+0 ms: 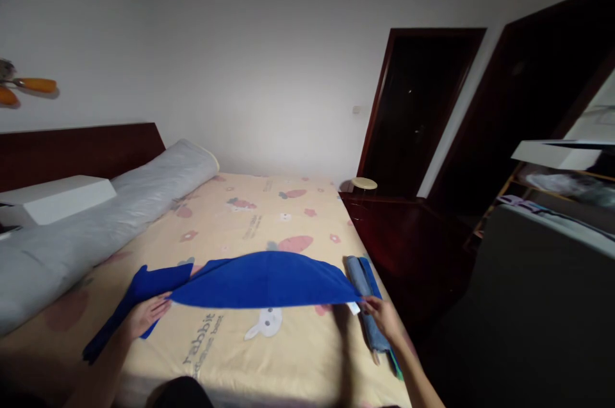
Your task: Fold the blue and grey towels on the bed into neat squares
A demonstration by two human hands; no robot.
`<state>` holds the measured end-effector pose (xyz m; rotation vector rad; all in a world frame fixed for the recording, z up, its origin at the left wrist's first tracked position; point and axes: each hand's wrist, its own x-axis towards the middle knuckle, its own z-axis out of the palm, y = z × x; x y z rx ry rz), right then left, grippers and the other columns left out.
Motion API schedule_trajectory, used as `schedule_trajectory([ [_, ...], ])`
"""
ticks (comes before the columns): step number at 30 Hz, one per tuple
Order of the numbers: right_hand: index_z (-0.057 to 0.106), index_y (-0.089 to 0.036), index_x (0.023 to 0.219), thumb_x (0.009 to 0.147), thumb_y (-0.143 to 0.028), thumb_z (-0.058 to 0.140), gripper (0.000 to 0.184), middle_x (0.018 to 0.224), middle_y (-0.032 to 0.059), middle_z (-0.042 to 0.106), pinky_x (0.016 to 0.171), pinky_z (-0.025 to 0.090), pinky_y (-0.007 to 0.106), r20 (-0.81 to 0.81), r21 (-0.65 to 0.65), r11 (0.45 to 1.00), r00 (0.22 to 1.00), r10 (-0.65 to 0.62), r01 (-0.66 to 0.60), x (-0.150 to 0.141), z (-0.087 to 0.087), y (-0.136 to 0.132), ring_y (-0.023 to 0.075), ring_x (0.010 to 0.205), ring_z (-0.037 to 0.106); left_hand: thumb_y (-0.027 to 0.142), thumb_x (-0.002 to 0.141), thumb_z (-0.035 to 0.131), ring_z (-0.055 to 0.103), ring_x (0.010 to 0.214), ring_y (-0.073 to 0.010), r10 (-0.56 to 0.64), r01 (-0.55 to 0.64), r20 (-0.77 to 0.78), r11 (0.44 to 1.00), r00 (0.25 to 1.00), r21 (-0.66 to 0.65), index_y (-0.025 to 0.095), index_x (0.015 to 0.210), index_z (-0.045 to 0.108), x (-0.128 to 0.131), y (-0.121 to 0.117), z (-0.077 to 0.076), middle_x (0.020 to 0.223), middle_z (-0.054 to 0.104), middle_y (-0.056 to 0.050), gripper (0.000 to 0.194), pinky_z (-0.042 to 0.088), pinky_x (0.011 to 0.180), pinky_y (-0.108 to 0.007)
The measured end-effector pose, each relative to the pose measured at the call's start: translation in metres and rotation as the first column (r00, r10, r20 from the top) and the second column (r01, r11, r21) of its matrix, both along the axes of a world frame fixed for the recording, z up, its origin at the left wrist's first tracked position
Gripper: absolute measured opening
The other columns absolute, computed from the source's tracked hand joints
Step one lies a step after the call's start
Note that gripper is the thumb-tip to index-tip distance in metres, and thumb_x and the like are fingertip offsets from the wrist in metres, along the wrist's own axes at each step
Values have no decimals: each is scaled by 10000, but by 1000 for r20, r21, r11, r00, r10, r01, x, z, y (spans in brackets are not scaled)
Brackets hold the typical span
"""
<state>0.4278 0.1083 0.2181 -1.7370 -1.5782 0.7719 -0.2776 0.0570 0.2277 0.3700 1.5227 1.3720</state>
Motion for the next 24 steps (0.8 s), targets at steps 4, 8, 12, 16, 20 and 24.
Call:
schedule_trajectory([
  [4,732,-188,775,629,-312,585,242,658,38,709,673,535,299,24,-154,988,999,25,-21,-11,-33,-24,246,702,692,200,843,474,555,1240,-346,41,-30,57,985,998,-172,137,1214,561,8,-24,-42,1365,563,-221,387,536,969,-463],
  [8,717,-182,716,585,-217,547,217,540,22,654,551,510,283,34,-294,955,999,41,-29,-10,-48,-37,224,578,669,195,823,519,573,1221,-344,47,-30,66,968,997,-250,135,1190,575,7,-36,-61,1326,585,-230,376,546,959,-441],
  [12,704,-178,706,587,-188,498,238,539,25,648,478,464,235,22,-388,921,998,60,-46,-3,-60,-43,209,585,684,210,824,543,554,1245,-338,35,-20,47,958,998,-285,168,1082,591,-1,-38,-66,1306,604,-198,266,548,956,-424],
  [16,679,-160,732,577,-153,481,251,636,42,688,422,411,197,0,-455,887,997,81,-72,2,-68,-47,197,578,699,250,830,552,477,1312,-358,18,-13,11,944,1000,-329,178,970,573,-2,-40,-67,1367,556,-189,159,512,1002,-434],
  [20,647,-152,708,568,-131,494,209,700,61,706,386,388,186,-8,-504,859,995,96,-87,2,-74,-51,201,550,699,285,844,524,453,1333,-344,-8,1,-17,937,1000,-348,196,924,554,0,-46,-66,1361,564,-173,123,480,1038,-419],
  [24,624,-159,673,566,-127,516,156,688,48,689,373,384,170,3,-523,848,995,101,-85,-1,-78,-56,204,556,703,333,865,482,447,1346,-305,-35,23,-29,939,999,-344,227,927,550,-2,-51,-69,1323,596,-140,140,472,1049,-395],
])
